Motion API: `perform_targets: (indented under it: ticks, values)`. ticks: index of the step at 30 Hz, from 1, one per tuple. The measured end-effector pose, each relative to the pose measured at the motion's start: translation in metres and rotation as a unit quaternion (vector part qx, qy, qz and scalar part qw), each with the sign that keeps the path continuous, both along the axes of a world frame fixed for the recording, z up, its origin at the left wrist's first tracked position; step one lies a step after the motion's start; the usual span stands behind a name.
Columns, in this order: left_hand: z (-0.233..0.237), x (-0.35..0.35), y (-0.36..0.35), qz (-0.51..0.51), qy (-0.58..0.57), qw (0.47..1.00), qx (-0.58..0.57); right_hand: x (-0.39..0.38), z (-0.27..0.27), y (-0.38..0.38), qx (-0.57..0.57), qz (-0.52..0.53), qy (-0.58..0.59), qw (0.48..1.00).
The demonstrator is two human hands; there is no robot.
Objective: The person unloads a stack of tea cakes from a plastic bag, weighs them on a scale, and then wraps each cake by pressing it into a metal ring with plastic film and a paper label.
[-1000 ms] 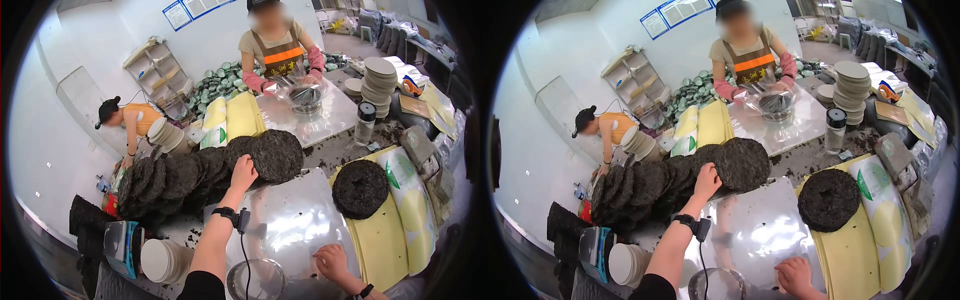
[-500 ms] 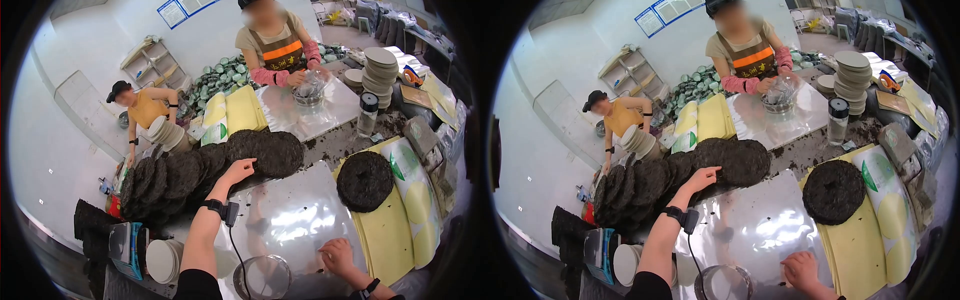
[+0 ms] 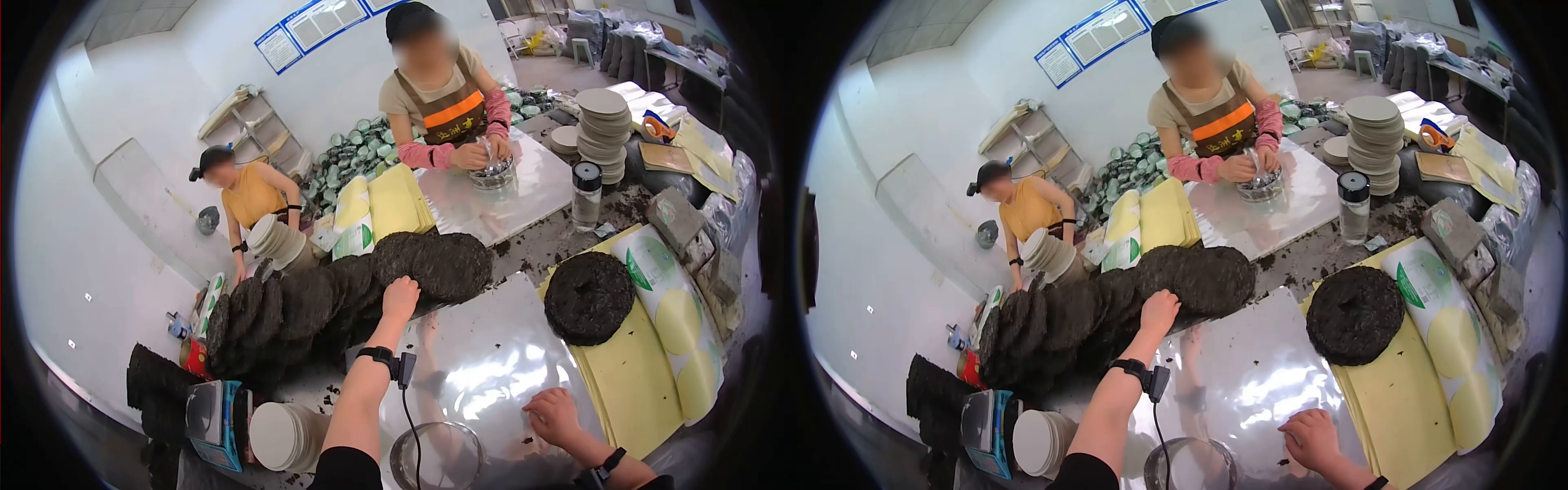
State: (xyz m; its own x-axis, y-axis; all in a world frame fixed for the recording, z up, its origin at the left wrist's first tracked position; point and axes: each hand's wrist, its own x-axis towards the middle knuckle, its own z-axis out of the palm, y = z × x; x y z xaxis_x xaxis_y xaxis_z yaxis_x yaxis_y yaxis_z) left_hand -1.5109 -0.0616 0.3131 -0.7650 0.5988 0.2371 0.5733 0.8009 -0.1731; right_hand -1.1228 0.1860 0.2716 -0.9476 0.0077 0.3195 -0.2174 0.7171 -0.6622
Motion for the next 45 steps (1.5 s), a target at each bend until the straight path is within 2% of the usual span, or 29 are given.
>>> perform_targets:
  ticks: [3,6,13,16,19,21,22,23,24,26,27,28,31,32,34,35,36,37,38,41,43,45]
  values:
    - [0.006,0.002,-0.001,-0.049,-0.003,0.999,-0.006,-0.002,-0.002,0.001,0.000,0.001,-0.002,1.000]
    - [0.016,0.006,-0.007,-0.174,0.067,0.982,0.037,-0.002,0.001,0.001,-0.005,0.004,-0.004,1.000]
    - [0.015,-0.009,-0.019,-0.193,-0.146,0.964,0.114,-0.003,0.004,0.002,-0.010,0.000,0.010,1.000]
    - [0.026,-0.010,-0.025,-0.202,-0.179,0.955,0.128,-0.004,0.003,0.002,-0.007,-0.002,0.016,1.000]
    - [0.050,0.012,-0.014,-0.201,-0.083,0.962,0.164,-0.003,0.009,0.003,-0.007,0.006,0.002,1.000]
    - [0.065,0.050,0.018,-0.239,-0.082,0.950,0.184,-0.004,0.020,0.002,-0.197,-0.040,-0.067,0.977]
    - [0.072,0.079,0.039,-0.272,-0.101,0.939,0.185,-0.003,0.022,0.001,-0.287,-0.072,-0.099,0.950]
    - [0.076,0.114,0.062,-0.306,-0.125,0.925,0.189,-0.009,0.003,-0.003,-0.531,-0.098,-0.112,0.834]
    - [0.081,0.156,0.083,-0.349,-0.138,0.912,0.166,-0.020,0.011,-0.008,-0.751,-0.095,-0.101,0.646]
    - [0.068,0.221,0.119,-0.424,-0.116,0.890,0.118,-0.029,0.022,-0.009,-0.869,0.029,-0.075,0.488]
    - [0.058,0.246,0.131,-0.449,-0.077,0.885,0.095,-0.031,0.020,-0.012,-0.880,0.037,-0.085,0.466]
    - [0.048,0.266,0.140,-0.425,-0.089,0.900,0.032,-0.029,0.036,-0.014,-0.902,-0.055,-0.120,0.411]
    - [0.054,0.317,0.146,-0.438,-0.003,0.899,0.001,-0.006,0.032,0.013,-0.888,-0.189,-0.152,0.392]
    - [0.070,0.325,0.139,-0.479,-0.023,0.877,-0.003,0.008,0.037,0.023,-0.893,-0.173,-0.094,0.404]
    - [0.096,0.328,0.110,-0.493,-0.097,0.863,0.055,0.036,0.008,0.080,-0.827,0.110,0.064,0.547]
    - [0.105,0.325,0.090,-0.472,-0.111,0.864,0.134,0.049,0.050,0.086,-0.706,-0.202,0.073,0.675]
    - [0.095,0.314,0.064,-0.448,-0.098,0.863,0.212,0.063,0.042,0.116,-0.367,-0.248,0.053,0.895]
    - [0.091,0.306,0.029,-0.412,-0.075,0.884,0.206,0.083,0.054,0.130,0.123,-0.268,0.058,0.954]
    - [0.102,0.313,0.000,-0.350,-0.086,0.907,0.219,0.104,0.063,0.135,0.373,-0.282,0.042,0.883]
    - [0.090,0.342,-0.106,-0.231,-0.135,0.931,0.246,0.127,0.065,0.137,0.223,-0.254,0.084,0.937]
    - [0.080,0.374,-0.166,-0.139,-0.199,0.941,0.238,0.123,0.071,0.132,0.083,-0.246,0.079,0.963]
    - [0.082,0.408,-0.196,-0.061,-0.248,0.944,0.209,0.105,0.063,0.113,0.022,-0.185,0.032,0.982]
